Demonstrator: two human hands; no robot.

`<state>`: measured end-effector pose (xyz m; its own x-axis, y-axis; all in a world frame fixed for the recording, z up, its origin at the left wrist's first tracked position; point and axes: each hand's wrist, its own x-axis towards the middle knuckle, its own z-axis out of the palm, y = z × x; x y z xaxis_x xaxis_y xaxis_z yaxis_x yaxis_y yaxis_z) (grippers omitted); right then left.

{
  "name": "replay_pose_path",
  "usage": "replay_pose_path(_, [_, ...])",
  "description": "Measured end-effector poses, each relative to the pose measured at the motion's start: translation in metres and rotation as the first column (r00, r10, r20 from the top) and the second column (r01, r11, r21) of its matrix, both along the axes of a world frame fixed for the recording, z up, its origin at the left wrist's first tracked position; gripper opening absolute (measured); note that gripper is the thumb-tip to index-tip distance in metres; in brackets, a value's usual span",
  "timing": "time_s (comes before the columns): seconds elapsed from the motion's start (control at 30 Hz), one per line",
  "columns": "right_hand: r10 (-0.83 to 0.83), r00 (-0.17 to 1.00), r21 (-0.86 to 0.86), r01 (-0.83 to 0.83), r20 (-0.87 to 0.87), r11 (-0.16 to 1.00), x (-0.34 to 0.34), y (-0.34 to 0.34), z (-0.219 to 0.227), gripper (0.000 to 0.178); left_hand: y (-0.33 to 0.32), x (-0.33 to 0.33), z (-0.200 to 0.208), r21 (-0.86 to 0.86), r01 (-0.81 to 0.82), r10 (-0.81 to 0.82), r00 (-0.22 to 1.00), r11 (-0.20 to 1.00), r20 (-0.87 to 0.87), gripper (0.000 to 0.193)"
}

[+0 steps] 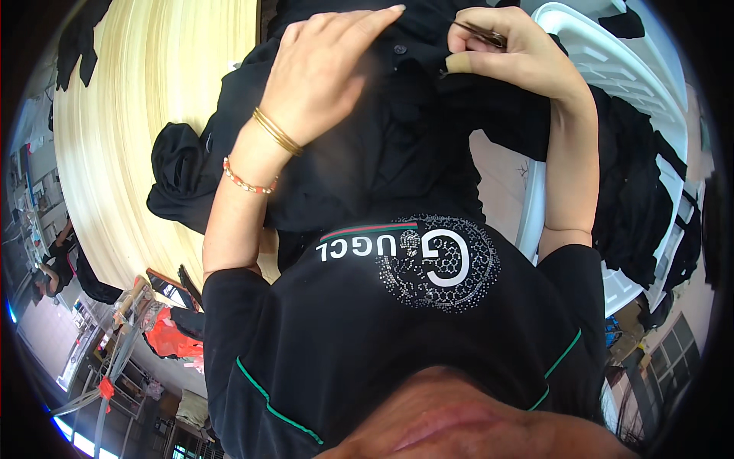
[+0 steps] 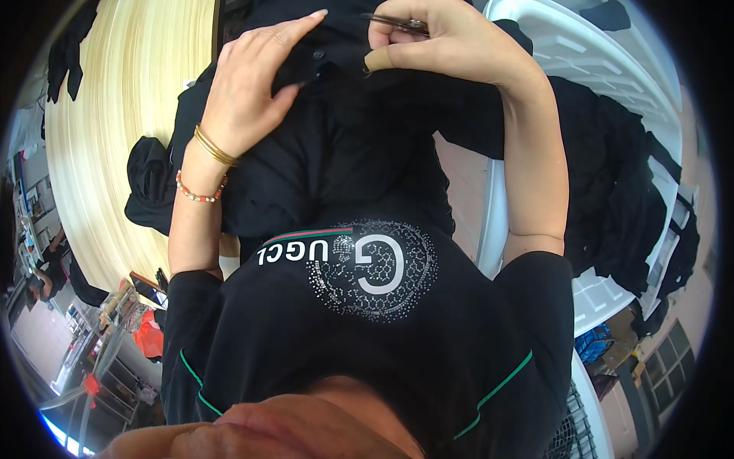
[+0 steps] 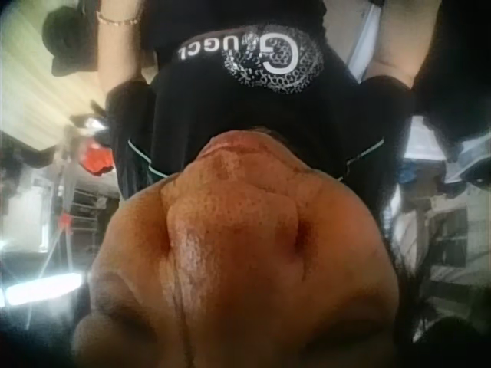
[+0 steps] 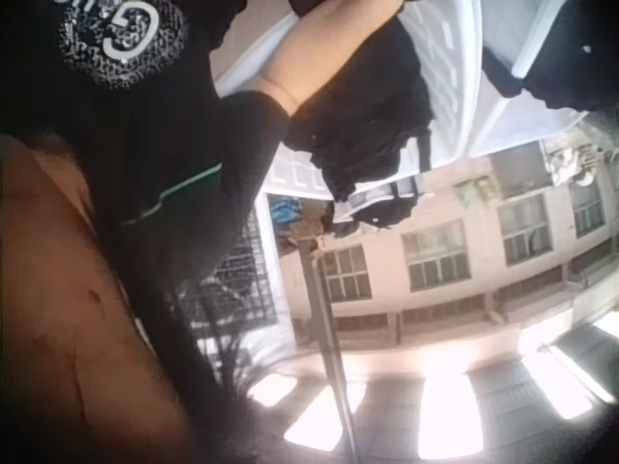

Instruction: The recorder is trimming loose threads from black garments using a pair of thread snips in a factory setting.

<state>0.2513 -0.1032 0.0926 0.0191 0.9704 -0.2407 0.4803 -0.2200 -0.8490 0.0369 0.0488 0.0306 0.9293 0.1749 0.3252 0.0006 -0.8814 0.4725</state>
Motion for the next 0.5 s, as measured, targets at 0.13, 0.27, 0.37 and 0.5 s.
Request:
replay_pose_path(0.13, [-0.111, 0.929, -0.068, 0.093, -0.354, 0.993, 0.002, 0.002, 0.004, 0.011, -0.013, 0.004, 0.002, 0.016, 0.061, -0.063, 0.982, 0.998, 0.176, 0.06])
replay_pose_path(0.27, [-0.017, 0.919, -0.095, -0.022, -0.394, 0.995, 0.019, 0.012, 0.021, 0.012, -0.018, 0.0, 0.024, -0.845, 0.118, -0.07, 0.993, 0.522, 0.095, 0.029])
replay_pose_path(0.37, [-0.303, 0.952, 0.217, 0.304, -0.037, 0.928, 0.02, 0.028, 0.016, 0.017, -0.012, 0.012, 0.023, -0.99, 0.028, 0.139, 0.989, 0.135, 0.047, 0.018])
replay_pose_path(0.5, [-0.453, 0.858, 0.45, 0.314, 0.243, 0.836, -0.019, 0.021, 0.032, 0.026, -0.001, 0.017, 0.011, -0.988, 0.019, 0.207, 0.977, 0.152, 0.051, 0.021])
